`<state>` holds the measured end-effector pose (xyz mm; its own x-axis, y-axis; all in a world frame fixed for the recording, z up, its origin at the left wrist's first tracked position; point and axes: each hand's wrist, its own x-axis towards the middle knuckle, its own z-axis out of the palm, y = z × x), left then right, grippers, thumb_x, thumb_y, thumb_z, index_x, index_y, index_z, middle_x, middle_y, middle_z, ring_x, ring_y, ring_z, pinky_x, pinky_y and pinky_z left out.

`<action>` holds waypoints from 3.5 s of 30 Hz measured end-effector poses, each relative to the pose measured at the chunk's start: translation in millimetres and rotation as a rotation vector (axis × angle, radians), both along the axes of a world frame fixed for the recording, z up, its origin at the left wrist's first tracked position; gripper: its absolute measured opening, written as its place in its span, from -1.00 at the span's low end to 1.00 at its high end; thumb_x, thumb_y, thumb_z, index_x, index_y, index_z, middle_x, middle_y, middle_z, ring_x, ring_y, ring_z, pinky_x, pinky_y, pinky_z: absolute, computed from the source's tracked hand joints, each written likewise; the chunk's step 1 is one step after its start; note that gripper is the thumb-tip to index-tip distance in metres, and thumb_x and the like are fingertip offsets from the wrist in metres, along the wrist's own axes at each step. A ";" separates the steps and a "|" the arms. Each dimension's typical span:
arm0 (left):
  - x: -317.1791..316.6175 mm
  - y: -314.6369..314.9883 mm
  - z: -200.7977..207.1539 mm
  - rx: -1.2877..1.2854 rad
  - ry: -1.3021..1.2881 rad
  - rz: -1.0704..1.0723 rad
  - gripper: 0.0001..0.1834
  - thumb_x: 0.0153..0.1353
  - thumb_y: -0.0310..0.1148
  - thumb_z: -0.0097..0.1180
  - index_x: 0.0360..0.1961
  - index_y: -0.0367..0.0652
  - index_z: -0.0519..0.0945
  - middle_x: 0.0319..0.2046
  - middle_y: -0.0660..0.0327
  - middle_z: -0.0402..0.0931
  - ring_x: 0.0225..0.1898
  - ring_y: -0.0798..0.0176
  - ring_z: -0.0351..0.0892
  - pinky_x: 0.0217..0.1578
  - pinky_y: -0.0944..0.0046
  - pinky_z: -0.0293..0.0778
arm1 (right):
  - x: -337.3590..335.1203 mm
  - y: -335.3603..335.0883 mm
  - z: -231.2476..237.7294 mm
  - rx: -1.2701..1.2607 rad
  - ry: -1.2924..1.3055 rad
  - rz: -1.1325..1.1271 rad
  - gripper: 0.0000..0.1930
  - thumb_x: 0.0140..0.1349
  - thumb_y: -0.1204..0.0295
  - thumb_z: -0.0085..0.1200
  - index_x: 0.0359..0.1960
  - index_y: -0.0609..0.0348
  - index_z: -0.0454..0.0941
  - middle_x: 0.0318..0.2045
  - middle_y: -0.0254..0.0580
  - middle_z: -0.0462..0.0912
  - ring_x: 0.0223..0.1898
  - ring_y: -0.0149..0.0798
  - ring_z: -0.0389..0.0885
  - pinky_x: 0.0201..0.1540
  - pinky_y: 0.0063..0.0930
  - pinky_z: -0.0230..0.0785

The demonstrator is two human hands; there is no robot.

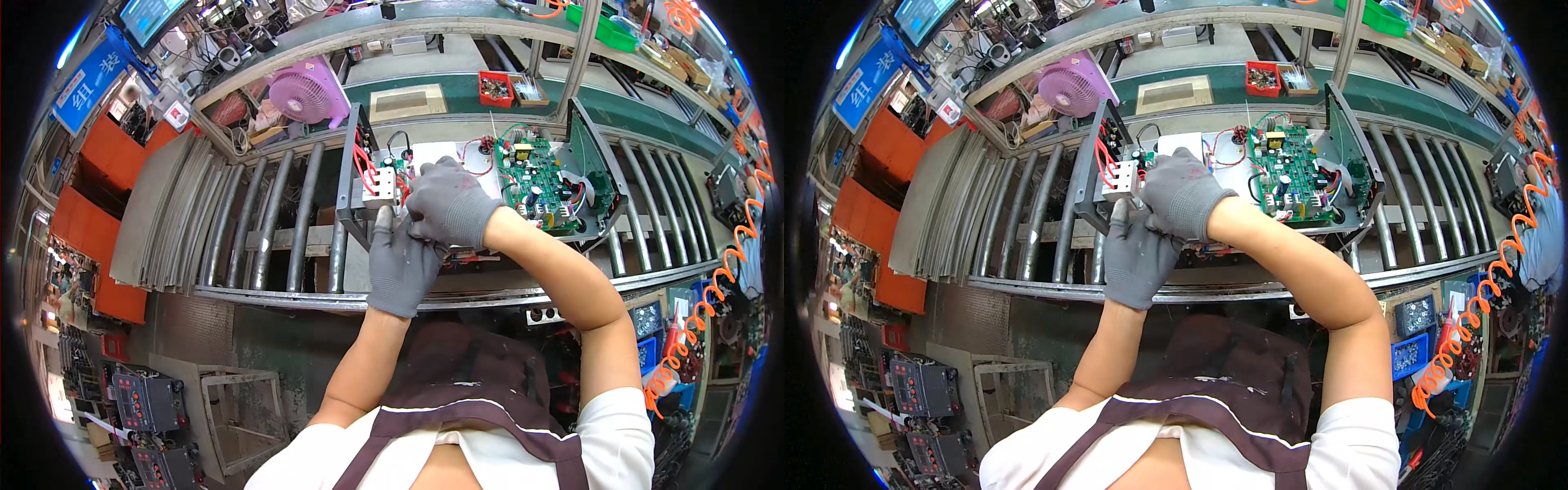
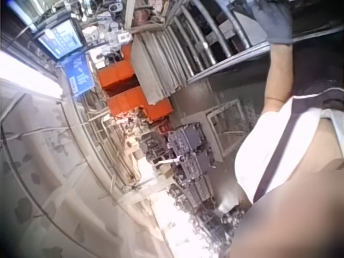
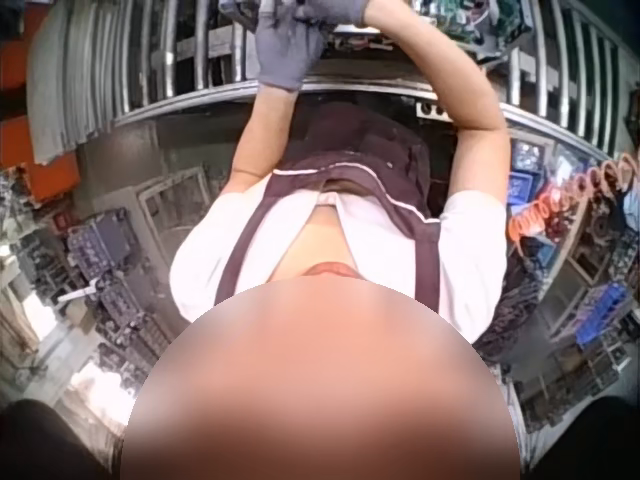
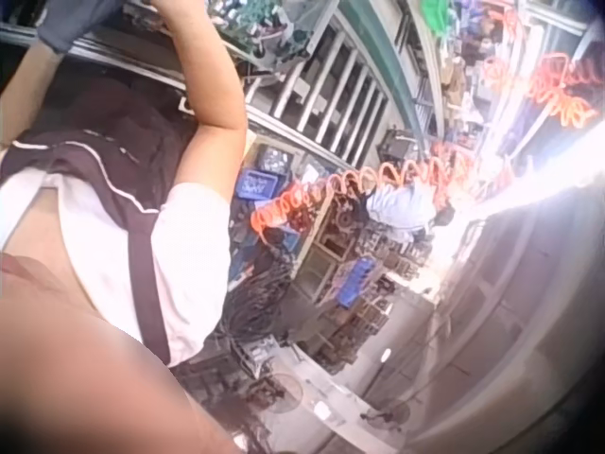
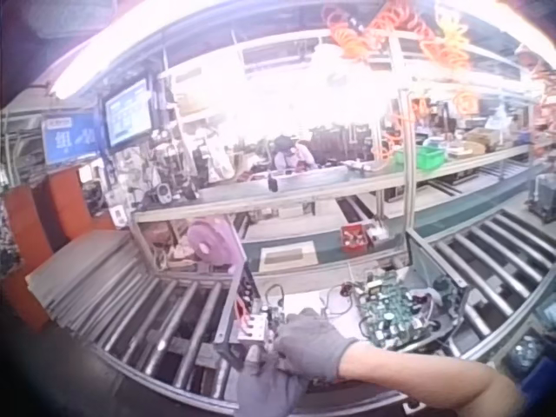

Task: The person assembles an electronic device on a factory workbench. They connect wires to a circuit board, use a screwdriver to secure components, and apply a red substance from a bottle to the internal parts. Finally, they attach a label to the back of the device casing.

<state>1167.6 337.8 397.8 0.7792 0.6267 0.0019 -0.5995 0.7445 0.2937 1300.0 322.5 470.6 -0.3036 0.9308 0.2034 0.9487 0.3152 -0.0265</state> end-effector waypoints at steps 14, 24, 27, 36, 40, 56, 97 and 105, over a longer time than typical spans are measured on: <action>-11.8 27.3 -30.5 -0.058 0.256 0.001 -0.66 0.24 -0.19 -0.06 -0.21 -0.27 0.55 -0.43 0.18 0.45 -0.40 0.24 0.37 -0.42 0.32 0.33 | 27.8 130.7 -42.0 0.133 0.609 -0.173 -0.77 0.14 0.23 0.02 -0.28 0.04 0.58 -0.31 -0.06 0.61 -0.17 0.04 0.51 -0.09 -0.16 0.32; -11.8 25.6 -29.7 -0.120 0.271 -0.008 -0.72 0.23 -0.27 -0.06 -0.25 -0.28 0.54 -0.49 0.23 0.44 -0.45 0.28 0.38 -0.48 0.34 0.31 | 23.4 141.2 -43.8 0.019 0.642 -0.235 -0.72 0.19 0.25 -0.02 -0.19 0.17 0.53 -0.24 0.05 0.58 -0.11 0.07 0.50 -0.04 -0.15 0.30; -12.7 28.8 -37.8 -0.100 0.237 -0.022 -0.72 0.20 -0.24 -0.01 -0.24 -0.24 0.56 -0.46 0.21 0.45 -0.41 0.25 0.36 -0.45 0.33 0.29 | 19.3 139.2 -41.6 0.028 0.631 -0.253 -0.71 0.17 0.23 0.00 -0.20 0.16 0.53 -0.24 0.04 0.58 -0.12 0.06 0.50 -0.04 -0.15 0.31; -11.2 26.8 -29.9 -0.118 0.246 -0.024 -0.75 0.21 -0.28 -0.03 -0.25 -0.26 0.55 -0.48 0.25 0.46 -0.43 0.29 0.40 -0.48 0.35 0.31 | 18.7 139.2 -38.1 -0.011 0.664 -0.306 -0.73 0.15 0.19 0.02 -0.25 0.09 0.56 -0.24 0.02 0.59 -0.12 0.04 0.51 -0.06 -0.17 0.32; -9.9 29.5 -40.2 -0.094 0.254 -0.001 -0.75 0.22 -0.26 -0.04 -0.22 -0.19 0.52 -0.46 0.22 0.42 -0.42 0.24 0.32 -0.48 0.33 0.27 | 13.5 137.0 -29.9 -0.062 0.610 -0.343 -0.70 0.19 0.16 -0.07 -0.24 0.07 0.57 -0.23 0.00 0.59 -0.14 0.05 0.52 -0.05 -0.17 0.32; -7.9 18.5 -25.5 -0.215 0.000 -0.047 -0.53 0.21 -0.28 -0.06 0.02 -0.47 0.38 0.14 -0.22 0.25 0.25 -0.15 0.13 0.24 -0.04 0.15 | 28.9 141.5 -53.3 0.658 1.219 -0.329 -0.79 0.03 0.42 0.17 -0.29 0.21 0.53 -0.36 -0.12 0.55 -0.30 -0.21 0.53 -0.16 -0.39 0.37; -32.9 7.1 -46.0 -0.277 0.314 -0.075 -0.82 0.22 -0.26 -0.06 -0.39 -0.16 0.41 -0.62 0.31 0.22 -0.56 0.34 0.18 -0.63 0.38 0.15 | 16.3 161.3 -46.0 0.160 0.999 -0.431 -0.82 -0.12 0.33 0.17 -0.49 0.15 0.63 -0.50 -0.03 0.63 -0.39 -0.08 0.62 -0.23 -0.33 0.44; -34.7 10.6 -45.9 -0.274 0.334 -0.076 -0.81 0.22 -0.26 -0.07 -0.40 -0.16 0.41 -0.62 0.32 0.22 -0.57 0.33 0.19 -0.63 0.37 0.15 | 22.4 164.5 -49.7 0.087 1.072 -0.333 -0.84 -0.06 0.43 0.21 -0.45 0.27 0.62 -0.56 -0.17 0.63 -0.52 -0.40 0.55 -0.40 -0.51 0.39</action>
